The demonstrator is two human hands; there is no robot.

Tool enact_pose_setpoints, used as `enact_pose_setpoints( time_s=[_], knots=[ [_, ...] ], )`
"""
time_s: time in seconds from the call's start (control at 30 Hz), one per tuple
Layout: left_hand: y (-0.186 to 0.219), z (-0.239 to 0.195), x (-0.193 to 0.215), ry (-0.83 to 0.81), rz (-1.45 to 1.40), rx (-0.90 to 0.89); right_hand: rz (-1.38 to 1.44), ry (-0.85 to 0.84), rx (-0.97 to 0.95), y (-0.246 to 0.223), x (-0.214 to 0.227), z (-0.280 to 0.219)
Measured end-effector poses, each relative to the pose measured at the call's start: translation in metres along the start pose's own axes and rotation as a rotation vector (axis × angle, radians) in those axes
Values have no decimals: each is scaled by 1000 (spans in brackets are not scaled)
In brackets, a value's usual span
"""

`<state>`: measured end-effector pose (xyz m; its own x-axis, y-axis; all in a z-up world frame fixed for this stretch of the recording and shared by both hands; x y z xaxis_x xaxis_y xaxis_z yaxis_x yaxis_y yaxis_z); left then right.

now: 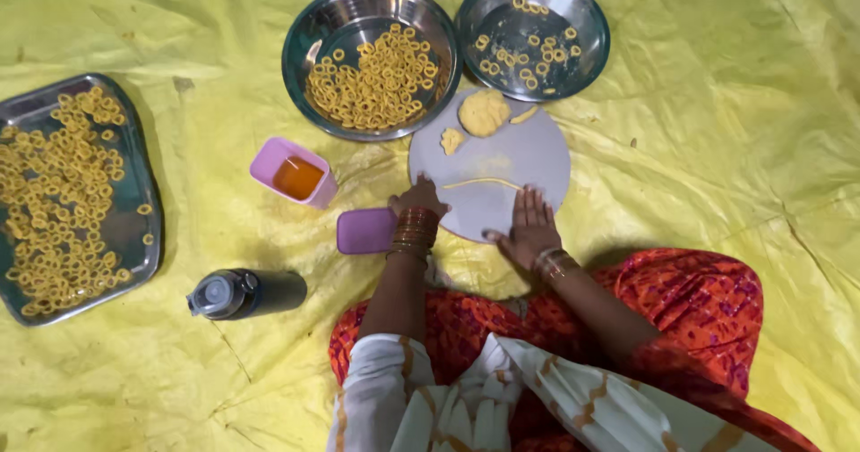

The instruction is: The person sits on a yellow tarp and rolls small pieces of yellow dough into thin ropes, then joins the ends to form rings. The finished rings are placed into metal bowls and a tray. The person occasionally dips fingers into a small container of liquid and continues shaping dough.

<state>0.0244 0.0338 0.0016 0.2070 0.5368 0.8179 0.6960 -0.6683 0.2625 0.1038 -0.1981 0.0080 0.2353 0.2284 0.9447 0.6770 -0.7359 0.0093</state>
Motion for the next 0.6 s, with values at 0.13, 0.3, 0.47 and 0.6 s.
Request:
enact_pose_setpoints(
  time_s=[0.13, 0.3, 0.47, 0.6],
  knots=[
    [-2, -1, -4, -30, 11, 10, 2, -196, 75, 3, -2, -43],
    [2, -6, 3, -32, 25, -2, 23, -158, -26, -11, 10, -53],
    [-2, -8, 4, -25, 24, -12, 99, 125, -196, 1, 18, 8],
    [-4, 2, -7, -26, 21, 4, 32, 213, -117, 10, -3, 10]
  ],
)
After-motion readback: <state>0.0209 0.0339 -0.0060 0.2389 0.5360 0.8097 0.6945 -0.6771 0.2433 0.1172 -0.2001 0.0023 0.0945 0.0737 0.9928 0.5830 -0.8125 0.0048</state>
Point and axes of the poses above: each hand's wrist, its own z-axis towards the middle knuckle, its own x-axis out of the back of the hand, y = z × x, the point moved 2 cm from there along z, towards the middle knuckle, and after that the axes turned 5 degrees about y, right-handed, at the moved point
